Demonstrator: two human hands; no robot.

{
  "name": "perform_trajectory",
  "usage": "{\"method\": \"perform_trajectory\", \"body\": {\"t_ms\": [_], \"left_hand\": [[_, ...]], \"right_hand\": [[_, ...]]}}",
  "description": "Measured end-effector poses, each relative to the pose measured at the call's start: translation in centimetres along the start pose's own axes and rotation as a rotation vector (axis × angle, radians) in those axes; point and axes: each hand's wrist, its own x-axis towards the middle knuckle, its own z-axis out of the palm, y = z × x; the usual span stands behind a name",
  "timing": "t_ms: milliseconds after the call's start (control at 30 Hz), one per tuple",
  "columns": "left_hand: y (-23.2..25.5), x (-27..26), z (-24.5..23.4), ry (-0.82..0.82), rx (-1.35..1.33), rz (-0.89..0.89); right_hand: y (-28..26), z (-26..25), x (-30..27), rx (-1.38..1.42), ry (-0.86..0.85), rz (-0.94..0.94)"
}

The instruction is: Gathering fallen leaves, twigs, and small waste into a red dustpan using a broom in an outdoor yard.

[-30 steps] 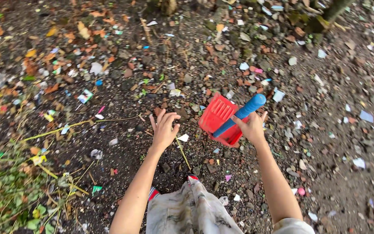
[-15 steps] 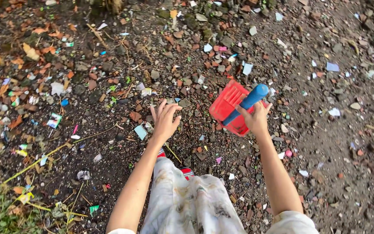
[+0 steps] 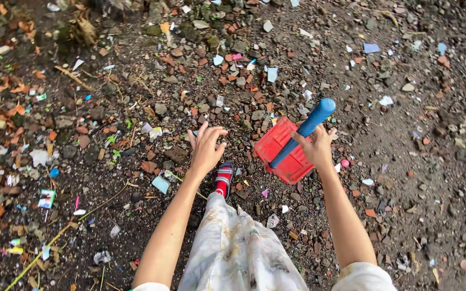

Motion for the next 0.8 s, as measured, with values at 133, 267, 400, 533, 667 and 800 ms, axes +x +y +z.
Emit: {"method": "perform_trajectory", "body": {"t_ms": [133, 267, 400, 533, 667, 800], "left_hand": [[0.3, 2.1, 0.8, -0.043, -0.002, 0.055], [1.0, 4.5, 1.4, -0.078, -0.027, 0.125], [1.9, 7.8, 2.7, -0.098, -0.061, 0.215], [3.4, 11.4, 3.5, -0.135, -0.064, 0.274], [4.3, 15.0, 4.0, -0.174, -0.095, 0.351], [4.8, 18.3, 4.3, -0.214, -0.098, 0.366]], "right_hand": [[1.8, -0.5, -0.3, -0.089, 0.025, 0.068], [1.6, -1.3, -0.5, -0.006, 0.108, 0.085], [3.7, -1.7, 0.1, -0.053, 0.171, 0.078], [2.5, -2.9, 1.3, -0.086, 0.214, 0.116], [2.0, -3.6, 2.9, -0.069, 0.263, 0.165], [2.4, -3.4, 4.6, -0.091, 0.3, 0.184]]}}
